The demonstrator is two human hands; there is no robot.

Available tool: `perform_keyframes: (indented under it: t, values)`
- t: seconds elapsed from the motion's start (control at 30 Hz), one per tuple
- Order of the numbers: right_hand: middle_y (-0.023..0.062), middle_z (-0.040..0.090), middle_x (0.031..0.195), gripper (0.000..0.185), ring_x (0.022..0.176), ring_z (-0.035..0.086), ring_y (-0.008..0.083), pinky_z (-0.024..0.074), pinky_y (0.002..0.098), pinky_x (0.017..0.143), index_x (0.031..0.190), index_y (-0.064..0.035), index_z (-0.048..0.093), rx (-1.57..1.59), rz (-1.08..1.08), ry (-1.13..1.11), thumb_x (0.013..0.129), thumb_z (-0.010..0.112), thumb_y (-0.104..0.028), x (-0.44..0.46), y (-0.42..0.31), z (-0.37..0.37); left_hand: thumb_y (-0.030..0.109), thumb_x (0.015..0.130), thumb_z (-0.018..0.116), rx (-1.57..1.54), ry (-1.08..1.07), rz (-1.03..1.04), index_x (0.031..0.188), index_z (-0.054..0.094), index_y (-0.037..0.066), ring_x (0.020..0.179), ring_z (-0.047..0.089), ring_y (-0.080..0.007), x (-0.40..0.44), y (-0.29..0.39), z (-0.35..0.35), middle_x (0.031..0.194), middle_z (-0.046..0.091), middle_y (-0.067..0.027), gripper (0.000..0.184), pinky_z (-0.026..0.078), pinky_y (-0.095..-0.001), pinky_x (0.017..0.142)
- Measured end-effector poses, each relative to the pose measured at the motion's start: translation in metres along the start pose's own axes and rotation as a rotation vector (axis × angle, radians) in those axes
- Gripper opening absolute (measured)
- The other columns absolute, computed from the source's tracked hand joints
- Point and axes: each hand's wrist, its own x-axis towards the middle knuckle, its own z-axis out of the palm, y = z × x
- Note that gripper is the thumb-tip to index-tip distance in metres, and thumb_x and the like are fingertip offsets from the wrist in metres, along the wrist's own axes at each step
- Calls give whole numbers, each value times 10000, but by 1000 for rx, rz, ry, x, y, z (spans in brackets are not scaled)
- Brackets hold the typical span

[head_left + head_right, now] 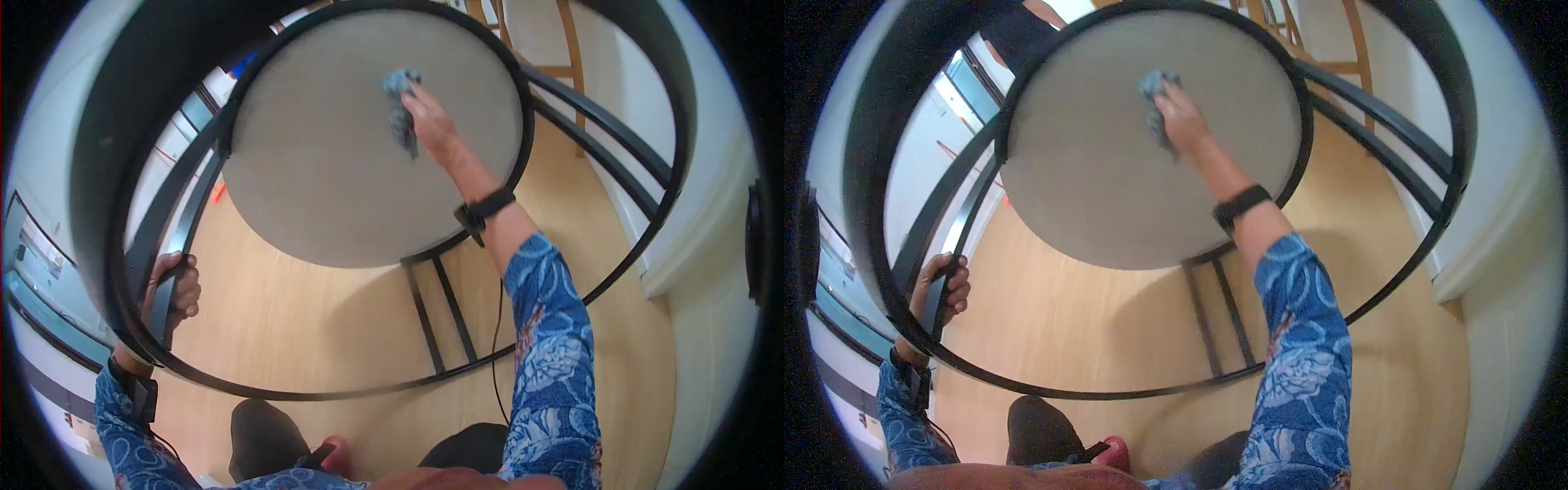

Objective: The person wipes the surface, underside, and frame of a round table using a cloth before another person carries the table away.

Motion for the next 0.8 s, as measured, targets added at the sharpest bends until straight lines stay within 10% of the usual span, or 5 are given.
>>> perform_keyframes:
  t: [0.07,0.33,0.4,0.67,0.8]
  values:
    - [-7,576,998,314,875,514,68,425,238,760,1216,-71,519,213,239,-90,933,440,-184,-21,-15,-11,299,913,468,20,0,-28,934,499,80,472,423,-92,-7,7,7,595,415,37,222,409,-235,440]
    - [45,603,1010,219,989,543,204,418,396,904,1087,-99,555,883,217,51,930,460,-219,-55,-90,-26,251,889,521,277,-147,210,1004,546,35,623,553,-140,-29,15,16,705,556,-39,246,511,-298,571]
    - [72,624,1054,294,1001,572,236,434,416,916,1080,-73,585,1203,312,-215,903,483,-286,-51,-73,-49,176,899,473,314,-71,174,929,582,28,651,586,-99,-43,33,36,790,602,-28,186,488,-221,594]
    - [101,629,1032,317,930,606,243,487,385,841,1062,-38,581,687,513,280,895,458,-277,-130,-173,-110,219,866,504,36,-61,-41,735,470,58,507,532,-172,-27,22,37,585,480,-44,210,518,-338,500]
    - [97,601,1037,308,941,588,233,484,373,842,1085,-28,546,913,553,270,901,442,-253,-187,-207,-165,217,870,522,-8,-95,-130,866,423,55,531,540,-177,-32,26,37,619,492,-67,190,527,-351,495]
